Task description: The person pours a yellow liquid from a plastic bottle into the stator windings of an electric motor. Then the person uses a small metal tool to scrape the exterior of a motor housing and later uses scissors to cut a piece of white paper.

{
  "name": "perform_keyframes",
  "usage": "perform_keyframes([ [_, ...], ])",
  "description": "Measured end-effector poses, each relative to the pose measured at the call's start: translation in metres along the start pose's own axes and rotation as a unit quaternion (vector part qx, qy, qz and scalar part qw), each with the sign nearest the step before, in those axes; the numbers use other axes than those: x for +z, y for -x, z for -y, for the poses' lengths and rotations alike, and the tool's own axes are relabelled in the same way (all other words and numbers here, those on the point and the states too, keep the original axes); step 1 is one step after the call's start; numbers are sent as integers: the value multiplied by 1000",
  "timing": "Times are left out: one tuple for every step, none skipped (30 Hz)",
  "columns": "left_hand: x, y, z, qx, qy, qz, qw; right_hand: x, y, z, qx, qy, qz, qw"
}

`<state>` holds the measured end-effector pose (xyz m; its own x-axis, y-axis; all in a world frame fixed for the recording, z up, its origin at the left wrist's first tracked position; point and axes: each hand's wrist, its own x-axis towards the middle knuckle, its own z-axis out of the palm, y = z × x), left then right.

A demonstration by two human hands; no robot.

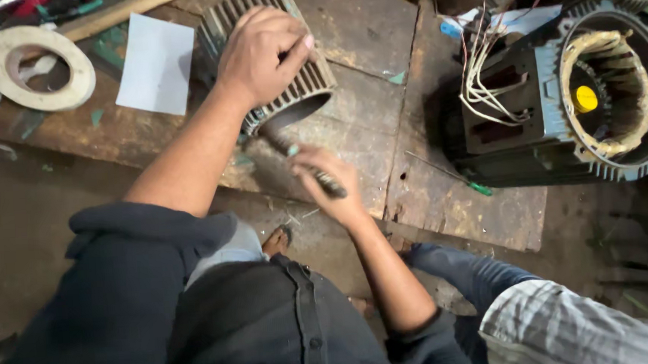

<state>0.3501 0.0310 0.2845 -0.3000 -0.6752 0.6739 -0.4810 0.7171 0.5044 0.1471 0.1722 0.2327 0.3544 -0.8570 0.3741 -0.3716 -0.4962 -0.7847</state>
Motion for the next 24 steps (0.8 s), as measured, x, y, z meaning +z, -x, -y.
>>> perform_keyframes([
  [0,1,0,0,-3,-2,1000,3,0,1,26,31,-81,996],
  [1,0,1,7,-9,-8,1000,5,-1,1,45,62,-166,983],
  [2,1,2,10,-16,-12,1000,9,-2,2,64,89,-247,963],
  [3,3,4,1,-25,-5,1000,13,-3,3,64,68,-160,983],
  [4,5,5,-8,-31,3,999,14,-4,3,68,49,-72,994],
  [5,3,8,-4,-36,9,999,13,-4,2,63,32,7,997],
  [6,5,8,-5,-33,-10,999,10,-2,2,78,-22,0,997],
  [7,8,8,-5,-26,-24,999,3,-1,0,92,-78,-10,993],
  [6,11,6,-48,-72,-38,996,-5,6,0,121,-135,-17,983],
  [7,20,1,-95,-113,-47,988,-16,19,3,193,-122,-34,973],
  [5,31,-6,-124,-96,-38,987,-27,30,4,254,-108,-57,959],
  [2,41,-10,-137,-81,-37,987,-41,34,0,300,-92,-89,945],
  [-1,52,-14,-155,-105,-2,982,-50,47,1,303,-132,-134,934],
  [-4,67,-18,-197,-57,42,978,-52,61,7,305,-176,-178,919],
  [-5,79,-21,-194,-130,63,970,-55,73,10,317,-162,-204,912],
  [-6,91,-21,-249,-109,86,958,-55,86,16,335,-148,-233,901],
  [-8,103,-20,-243,-85,69,964,-51,97,22,358,-161,-260,883],
  [-5,107,-11,-239,-58,46,968,-46,106,29,374,-172,-284,866],
  [0,111,-4,-241,-42,48,968,-40,114,37,393,-188,-301,848],
  [1,122,0,-254,-29,55,965,-34,121,45,402,-169,-320,841],
  [-2,131,8,-270,-25,68,960,-25,126,53,416,-158,-335,831],
  [-4,140,14,-255,-34,68,964,-16,129,62,428,-144,-348,821],
  [-4,145,23,-234,-37,59,970,-10,130,67,421,-143,-368,817],
  [-2,145,33,-212,-39,45,975,-4,130,72,409,-139,-387,814],
])
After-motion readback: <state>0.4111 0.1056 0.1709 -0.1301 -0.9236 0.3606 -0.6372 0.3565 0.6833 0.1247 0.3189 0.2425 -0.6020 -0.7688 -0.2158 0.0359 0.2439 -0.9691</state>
